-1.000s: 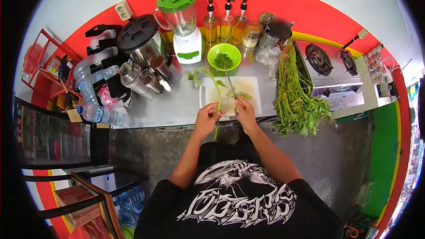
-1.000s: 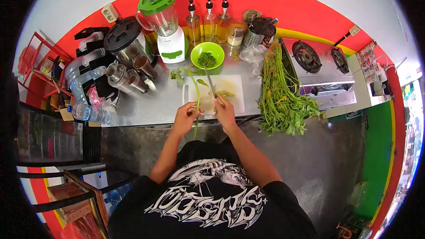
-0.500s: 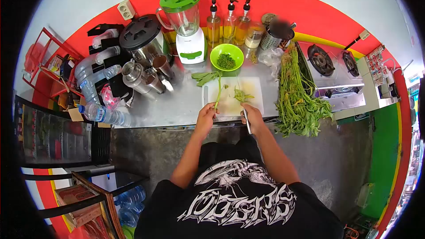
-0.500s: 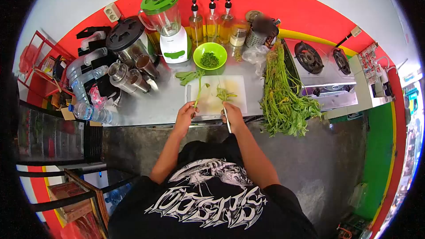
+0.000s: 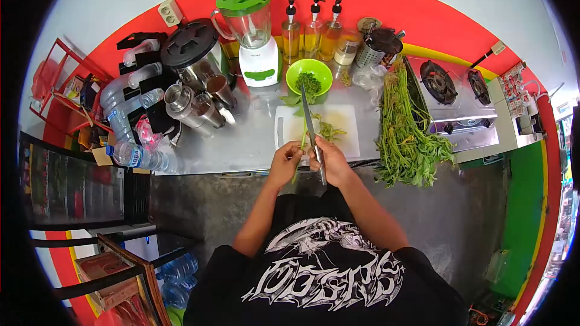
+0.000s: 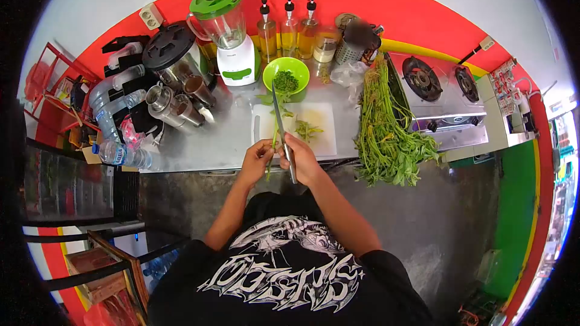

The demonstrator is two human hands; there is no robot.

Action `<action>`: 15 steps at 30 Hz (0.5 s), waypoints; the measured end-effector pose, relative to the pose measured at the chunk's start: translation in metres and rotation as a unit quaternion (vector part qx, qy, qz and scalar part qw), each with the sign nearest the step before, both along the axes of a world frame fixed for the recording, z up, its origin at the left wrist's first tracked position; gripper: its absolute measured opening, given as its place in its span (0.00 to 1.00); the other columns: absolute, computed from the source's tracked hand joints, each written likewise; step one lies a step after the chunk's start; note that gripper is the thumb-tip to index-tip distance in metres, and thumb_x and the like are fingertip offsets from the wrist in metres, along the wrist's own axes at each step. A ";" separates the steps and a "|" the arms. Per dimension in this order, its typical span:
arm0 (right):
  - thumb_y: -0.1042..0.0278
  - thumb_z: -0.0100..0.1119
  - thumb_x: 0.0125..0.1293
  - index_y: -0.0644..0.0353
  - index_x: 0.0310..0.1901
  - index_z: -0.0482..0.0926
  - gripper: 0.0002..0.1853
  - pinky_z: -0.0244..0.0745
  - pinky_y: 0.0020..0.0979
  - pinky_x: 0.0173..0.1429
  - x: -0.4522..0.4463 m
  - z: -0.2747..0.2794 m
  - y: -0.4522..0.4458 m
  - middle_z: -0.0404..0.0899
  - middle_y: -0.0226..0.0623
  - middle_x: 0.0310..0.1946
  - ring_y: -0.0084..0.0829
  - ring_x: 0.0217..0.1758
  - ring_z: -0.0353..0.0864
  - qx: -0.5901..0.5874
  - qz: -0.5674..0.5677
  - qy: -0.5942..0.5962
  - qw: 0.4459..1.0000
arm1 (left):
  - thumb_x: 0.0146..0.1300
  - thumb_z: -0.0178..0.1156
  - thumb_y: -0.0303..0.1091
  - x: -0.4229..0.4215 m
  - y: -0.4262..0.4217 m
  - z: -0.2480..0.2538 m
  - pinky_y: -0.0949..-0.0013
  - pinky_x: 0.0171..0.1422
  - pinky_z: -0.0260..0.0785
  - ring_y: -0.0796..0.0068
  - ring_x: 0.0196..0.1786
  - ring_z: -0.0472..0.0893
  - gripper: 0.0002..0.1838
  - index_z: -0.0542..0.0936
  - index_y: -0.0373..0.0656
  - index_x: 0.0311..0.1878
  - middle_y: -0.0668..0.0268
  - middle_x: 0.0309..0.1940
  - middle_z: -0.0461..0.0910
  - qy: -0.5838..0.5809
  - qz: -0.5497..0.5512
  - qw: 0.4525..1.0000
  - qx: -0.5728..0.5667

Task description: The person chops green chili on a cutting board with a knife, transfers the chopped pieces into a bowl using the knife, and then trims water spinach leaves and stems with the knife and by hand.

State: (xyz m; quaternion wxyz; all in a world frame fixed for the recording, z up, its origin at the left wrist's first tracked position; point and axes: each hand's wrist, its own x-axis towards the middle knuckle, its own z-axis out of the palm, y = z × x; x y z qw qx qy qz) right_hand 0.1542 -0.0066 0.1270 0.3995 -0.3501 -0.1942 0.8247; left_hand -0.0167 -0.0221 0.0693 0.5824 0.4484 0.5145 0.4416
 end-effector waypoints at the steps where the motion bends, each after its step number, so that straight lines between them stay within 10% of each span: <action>1: 0.53 0.50 0.80 0.51 0.48 0.74 0.11 0.66 0.26 0.27 -0.001 0.000 0.001 0.74 0.29 0.28 0.23 0.21 0.70 0.000 0.001 0.000 1.000 | 0.74 0.57 0.26 0.000 0.001 -0.001 0.75 0.49 0.68 0.84 0.40 0.75 0.11 0.80 0.37 0.56 0.71 0.37 0.81 0.000 0.001 1.000 0.000; 15: 0.54 0.48 0.81 0.46 0.58 0.73 0.12 0.65 0.26 0.28 -0.007 0.002 0.000 0.75 0.27 0.28 0.22 0.20 0.69 -0.009 0.012 0.048 0.999 | 0.74 0.53 0.21 0.000 0.004 0.005 0.70 0.54 0.73 0.79 0.40 0.81 0.10 0.78 0.37 0.55 0.70 0.35 0.81 -0.063 -0.046 0.996 0.035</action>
